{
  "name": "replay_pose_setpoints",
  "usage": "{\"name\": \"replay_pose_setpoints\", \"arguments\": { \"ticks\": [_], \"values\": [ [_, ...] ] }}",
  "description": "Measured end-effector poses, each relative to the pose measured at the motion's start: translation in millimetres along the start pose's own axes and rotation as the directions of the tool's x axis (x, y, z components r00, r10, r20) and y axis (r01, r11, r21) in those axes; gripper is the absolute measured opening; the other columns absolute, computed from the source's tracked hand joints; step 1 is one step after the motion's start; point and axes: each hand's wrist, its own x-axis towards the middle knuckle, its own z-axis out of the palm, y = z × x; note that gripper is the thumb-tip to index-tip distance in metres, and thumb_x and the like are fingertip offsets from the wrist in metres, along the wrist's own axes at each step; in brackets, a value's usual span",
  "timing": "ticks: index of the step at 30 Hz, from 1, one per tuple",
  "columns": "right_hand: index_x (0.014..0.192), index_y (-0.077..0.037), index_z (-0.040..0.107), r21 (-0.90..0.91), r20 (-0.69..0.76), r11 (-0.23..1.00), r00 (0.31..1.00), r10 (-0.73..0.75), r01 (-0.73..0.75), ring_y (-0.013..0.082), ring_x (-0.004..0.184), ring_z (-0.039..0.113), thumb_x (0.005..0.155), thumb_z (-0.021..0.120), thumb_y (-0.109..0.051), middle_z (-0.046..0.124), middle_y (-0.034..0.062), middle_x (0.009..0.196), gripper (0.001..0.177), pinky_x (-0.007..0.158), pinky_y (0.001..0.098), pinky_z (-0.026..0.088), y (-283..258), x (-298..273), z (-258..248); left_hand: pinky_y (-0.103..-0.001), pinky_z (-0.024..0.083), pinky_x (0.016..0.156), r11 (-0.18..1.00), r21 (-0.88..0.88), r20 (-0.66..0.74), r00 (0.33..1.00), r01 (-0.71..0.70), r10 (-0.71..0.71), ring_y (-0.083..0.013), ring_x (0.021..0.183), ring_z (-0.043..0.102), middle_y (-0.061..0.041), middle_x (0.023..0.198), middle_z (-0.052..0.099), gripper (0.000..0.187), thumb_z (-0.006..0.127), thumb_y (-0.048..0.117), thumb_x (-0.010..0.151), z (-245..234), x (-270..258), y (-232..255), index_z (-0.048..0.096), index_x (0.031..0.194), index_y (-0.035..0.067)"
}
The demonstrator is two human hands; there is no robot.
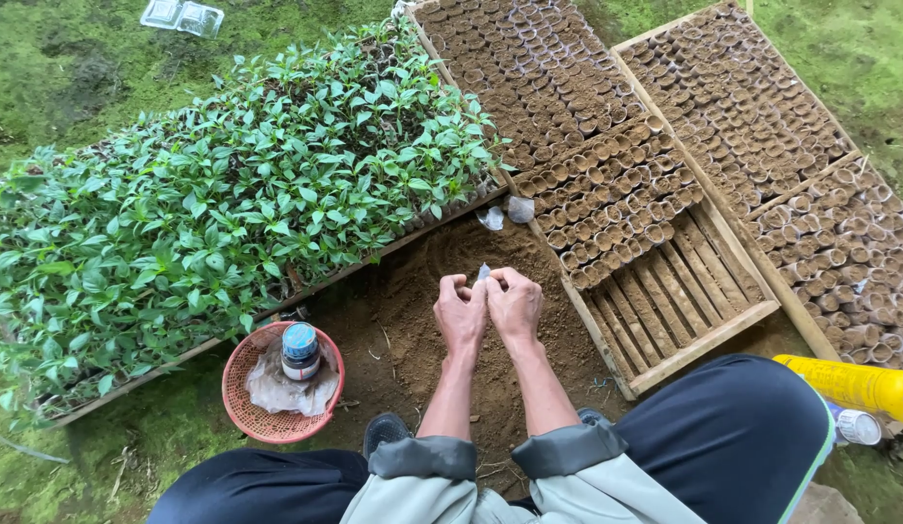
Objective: The person opens small seed packets and places seeds into individual soil-filled biodegradable pots arranged in wooden trays. The person then places the filled pots into the tray.
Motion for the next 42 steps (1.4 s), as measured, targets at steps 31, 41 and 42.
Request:
{"name": "replay_pose_setpoints", "arguments": {
  "ticks": [31, 41, 42],
  "values": [
    [0.086, -0.018, 0.08, 0.015, 0.112, 0.979, 0.972, -0.204, 0.204, 0.0296, 0.079, 0.075, 0.082, 0.075, -0.015, 0.077, 0.007, 0.081, 0.008, 0.068, 0.0396, 0.059, -4, 4, -2, -0.044, 0.06, 0.074, 0.997, 0.018, 0.085, 0.993, -0.08, 0.078, -0.0312, 0.085, 0.076, -0.013, 0.089, 0.078, 0.03, 0.072, 0.017, 0.084, -10, 22, -11, 0.077, 0.113, 0.01],
    [0.091, -0.016, 0.079, 0.029, 0.122, 0.996, 0.988, -0.089, 0.086, 0.0274, 0.077, 0.073, 0.083, 0.072, -0.022, 0.075, 0.0102, 0.082, 0.012, 0.07, 0.0396, 0.057, 24, 16, 20, -0.048, 0.06, 0.078, 0.967, 0.254, 0.048, 0.998, 0.02, -0.033, -0.0351, 0.09, 0.076, -0.011, 0.085, 0.078, 0.013, 0.069, 0.02, 0.084, -14, 44, -18, 0.079, 0.092, 0.018],
    [0.094, -0.015, 0.078, -0.013, 0.101, 0.997, 0.992, -0.076, 0.078, 0.0309, 0.085, 0.074, 0.084, 0.071, -0.025, 0.076, 0.0126, 0.088, 0.016, 0.075, 0.0429, 0.058, 32, 22, 25, -0.048, 0.06, 0.079, 0.954, 0.298, 0.046, 0.997, 0.042, -0.058, -0.035, 0.091, 0.076, -0.01, 0.085, 0.078, 0.013, 0.069, 0.022, 0.083, -14, 49, -19, 0.079, 0.091, 0.02]
  ]
}}
